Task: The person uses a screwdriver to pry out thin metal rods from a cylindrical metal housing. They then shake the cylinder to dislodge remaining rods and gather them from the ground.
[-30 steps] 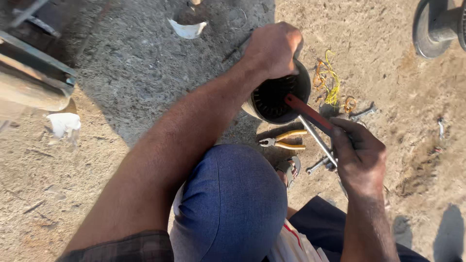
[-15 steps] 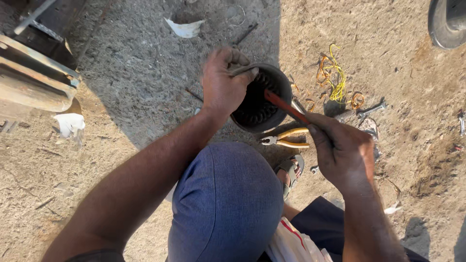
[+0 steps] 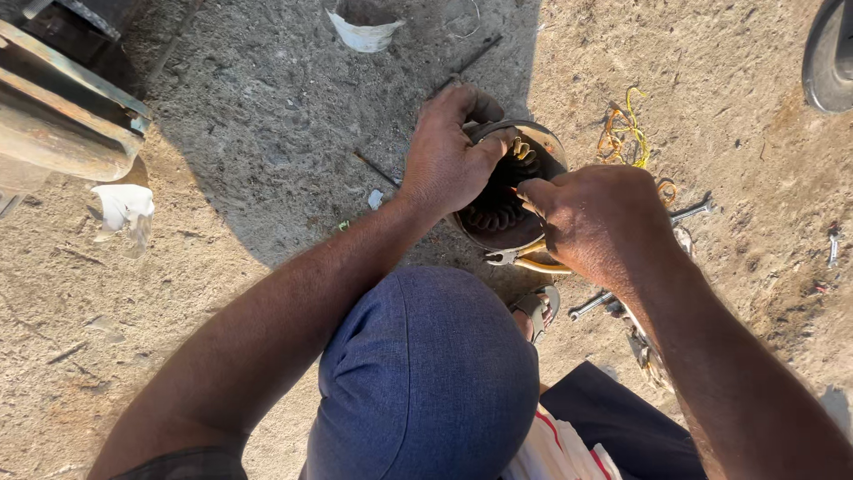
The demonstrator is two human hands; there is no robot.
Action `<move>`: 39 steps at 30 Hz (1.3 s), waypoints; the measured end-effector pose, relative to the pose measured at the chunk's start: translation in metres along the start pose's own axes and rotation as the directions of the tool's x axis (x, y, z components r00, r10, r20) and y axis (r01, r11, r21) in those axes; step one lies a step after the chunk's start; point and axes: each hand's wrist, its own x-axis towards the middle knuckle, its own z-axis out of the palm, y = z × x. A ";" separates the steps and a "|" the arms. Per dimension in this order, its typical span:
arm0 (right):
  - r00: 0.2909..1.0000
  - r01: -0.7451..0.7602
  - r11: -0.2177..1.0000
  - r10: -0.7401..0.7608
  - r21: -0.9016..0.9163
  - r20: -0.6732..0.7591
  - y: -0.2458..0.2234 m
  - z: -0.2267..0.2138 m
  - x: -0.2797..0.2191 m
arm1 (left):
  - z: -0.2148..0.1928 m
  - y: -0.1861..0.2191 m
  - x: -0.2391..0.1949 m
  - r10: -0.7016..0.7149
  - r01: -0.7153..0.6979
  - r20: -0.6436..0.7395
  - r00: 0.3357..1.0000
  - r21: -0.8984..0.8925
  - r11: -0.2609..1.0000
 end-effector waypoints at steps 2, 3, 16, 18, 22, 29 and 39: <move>0.998 0.004 0.999 -0.001 -0.044 0.070 0.002 0.004 0.005 | 0.000 -0.001 0.000 0.081 -0.076 -0.057 0.995 0.093 0.993; 0.997 0.010 0.999 -0.006 -0.047 0.080 0.004 0.007 0.006 | -0.001 -0.003 0.001 0.123 -0.109 -0.087 0.989 0.142 0.984; 0.986 -0.065 0.998 0.064 0.000 0.151 -0.004 0.023 0.016 | -0.001 0.002 0.006 0.188 -0.178 -0.020 0.982 0.234 0.956; 0.989 -0.028 0.999 0.034 -0.041 0.145 -0.001 0.033 0.030 | -0.003 0.001 0.007 0.201 -0.196 0.008 0.980 0.244 0.950; 0.975 -0.041 0.993 0.063 -0.106 0.213 -0.014 0.044 0.049 | -0.010 -0.005 0.003 0.092 -0.102 0.063 0.994 0.173 0.980; 0.987 -0.085 0.986 0.103 0.142 -0.123 -0.007 -0.055 -0.008 | -0.001 -0.009 0.005 0.064 -0.075 0.078 0.995 0.156 0.985; 0.972 -0.151 0.968 0.183 0.201 -0.150 -0.001 -0.038 -0.074 | 0.001 -0.021 0.008 0.112 -0.121 0.072 0.991 0.136 0.983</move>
